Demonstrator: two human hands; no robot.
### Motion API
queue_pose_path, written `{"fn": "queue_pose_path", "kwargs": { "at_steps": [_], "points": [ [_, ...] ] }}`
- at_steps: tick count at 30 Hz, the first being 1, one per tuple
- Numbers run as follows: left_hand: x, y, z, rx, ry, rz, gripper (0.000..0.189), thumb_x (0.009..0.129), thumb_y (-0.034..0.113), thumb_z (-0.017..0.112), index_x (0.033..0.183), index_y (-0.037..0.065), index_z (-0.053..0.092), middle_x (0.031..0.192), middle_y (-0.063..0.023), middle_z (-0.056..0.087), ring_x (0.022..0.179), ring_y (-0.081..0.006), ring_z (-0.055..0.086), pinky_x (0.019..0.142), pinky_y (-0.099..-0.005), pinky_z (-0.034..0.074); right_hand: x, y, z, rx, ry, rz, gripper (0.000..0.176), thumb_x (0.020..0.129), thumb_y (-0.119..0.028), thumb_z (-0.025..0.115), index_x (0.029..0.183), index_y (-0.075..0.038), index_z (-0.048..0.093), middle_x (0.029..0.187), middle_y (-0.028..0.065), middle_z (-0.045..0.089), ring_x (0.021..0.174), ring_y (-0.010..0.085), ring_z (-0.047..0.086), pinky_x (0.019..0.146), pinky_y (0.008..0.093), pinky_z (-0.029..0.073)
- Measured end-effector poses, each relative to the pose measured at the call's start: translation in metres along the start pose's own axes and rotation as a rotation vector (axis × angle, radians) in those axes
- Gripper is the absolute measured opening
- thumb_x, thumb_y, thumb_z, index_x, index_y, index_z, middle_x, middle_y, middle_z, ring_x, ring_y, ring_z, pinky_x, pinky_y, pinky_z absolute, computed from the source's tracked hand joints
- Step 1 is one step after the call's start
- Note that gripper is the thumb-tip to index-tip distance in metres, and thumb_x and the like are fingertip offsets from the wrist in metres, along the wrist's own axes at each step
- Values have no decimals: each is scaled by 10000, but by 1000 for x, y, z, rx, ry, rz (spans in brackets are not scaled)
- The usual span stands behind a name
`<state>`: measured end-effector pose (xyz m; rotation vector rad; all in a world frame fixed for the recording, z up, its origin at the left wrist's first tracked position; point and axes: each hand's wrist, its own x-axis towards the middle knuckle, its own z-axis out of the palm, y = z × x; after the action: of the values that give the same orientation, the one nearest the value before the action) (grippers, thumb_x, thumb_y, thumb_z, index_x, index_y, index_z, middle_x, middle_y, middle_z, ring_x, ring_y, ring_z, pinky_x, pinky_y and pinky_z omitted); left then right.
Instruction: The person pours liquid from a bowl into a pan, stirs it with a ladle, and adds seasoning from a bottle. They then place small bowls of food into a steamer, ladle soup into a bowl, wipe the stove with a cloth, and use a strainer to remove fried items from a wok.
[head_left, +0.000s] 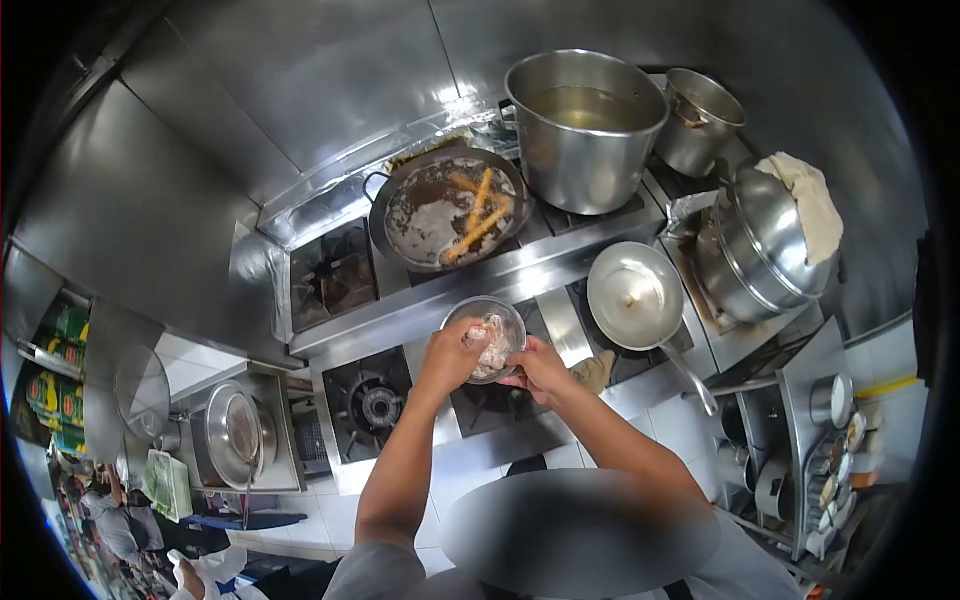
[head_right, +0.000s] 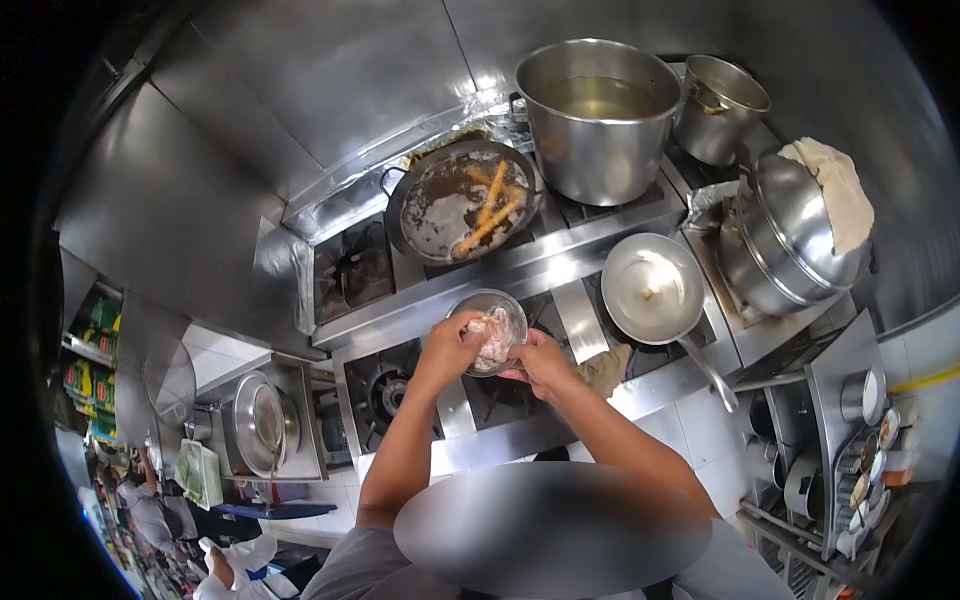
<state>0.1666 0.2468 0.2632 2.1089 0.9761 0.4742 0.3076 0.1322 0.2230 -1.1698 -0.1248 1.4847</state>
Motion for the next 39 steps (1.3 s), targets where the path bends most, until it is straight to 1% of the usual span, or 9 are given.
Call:
{"fn": "queue_pose_path", "kwargs": {
  "at_steps": [4, 6, 11, 17, 22, 25, 30, 33, 39],
  "points": [
    [72, -18, -46, -64, -25, 48, 328, 849, 81, 705, 1168, 12, 683, 974, -109, 712, 820, -181, 654, 761, -312, 524, 46, -23, 24, 47, 15, -40, 316, 865, 19, 566, 1175, -41, 557, 1037, 98, 680, 844, 198, 711, 721, 340, 634],
    [118, -32, -68, -175, 168, 270, 264, 862, 64, 658, 1121, 59, 706, 1002, -135, 677, 863, -221, 658, 751, -328, 511, 63, -32, 32, 74, 34, -54, 303, 850, 25, 570, 1144, -48, 576, 1021, 90, 689, 845, 189, 712, 709, 337, 633],
    [237, -60, -117, -78, 192, 179, 256, 860, 79, 656, 1113, 53, 684, 977, -155, 694, 876, -283, 681, 761, -359, 522, 75, -45, 38, 52, 113, -79, 293, 861, 23, 536, 1146, -34, 570, 1034, 97, 691, 857, 189, 714, 724, 322, 631],
    [318, -113, -95, 468, 165, -99, 255, 897, 378, 652, 951, 133, 697, 972, -187, 715, 956, -402, 679, 804, -495, 536, 70, -47, 18, 72, 150, -55, 331, 866, 22, 529, 1191, -29, 566, 1076, 110, 689, 878, 199, 714, 732, 335, 626],
    [360, -172, -78, 672, 151, 34, 245, 878, 287, 641, 997, 102, 748, 1014, -202, 697, 979, -374, 673, 830, -489, 543, 65, -52, 3, 113, 166, -82, 322, 866, 24, 534, 1180, -31, 579, 1059, 101, 689, 871, 194, 708, 742, 337, 619],
    [319, -103, -84, 582, 248, 307, 183, 866, 165, 638, 974, 83, 762, 987, -201, 697, 953, -356, 675, 847, -452, 538, 60, -58, 5, 79, 216, -121, 182, 838, 27, 586, 1004, -47, 584, 919, 57, 647, 767, 162, 668, 725, 328, 618],
    [165, -2, -39, 275, -433, 254, 231, 865, 274, 711, 979, 76, 752, 898, -170, 727, 870, -318, 710, 791, -394, 551, 74, -28, 2, -58, 232, -228, 191, 791, 37, 629, 768, -59, 466, 778, 36, 549, 665, 138, 600, 604, 339, 618],
    [113, -3, 4, 582, -221, 23, 311, 816, 376, 711, 943, 95, 744, 999, -187, 680, 954, -390, 666, 823, -498, 529, 75, -12, 12, -208, 174, -301, 223, 799, 45, 641, 759, -73, 456, 785, 31, 548, 667, 137, 600, 587, 341, 625],
    [75, -7, -33, 390, -2, 101, 212, 820, 216, 710, 911, 24, 710, 954, -174, 664, 888, -334, 670, 772, -413, 539, 63, -15, 30, -56, 27, -116, 194, 810, 49, 629, 818, -78, 482, 838, 45, 579, 760, 177, 655, 649, 357, 646]
  ]
}}
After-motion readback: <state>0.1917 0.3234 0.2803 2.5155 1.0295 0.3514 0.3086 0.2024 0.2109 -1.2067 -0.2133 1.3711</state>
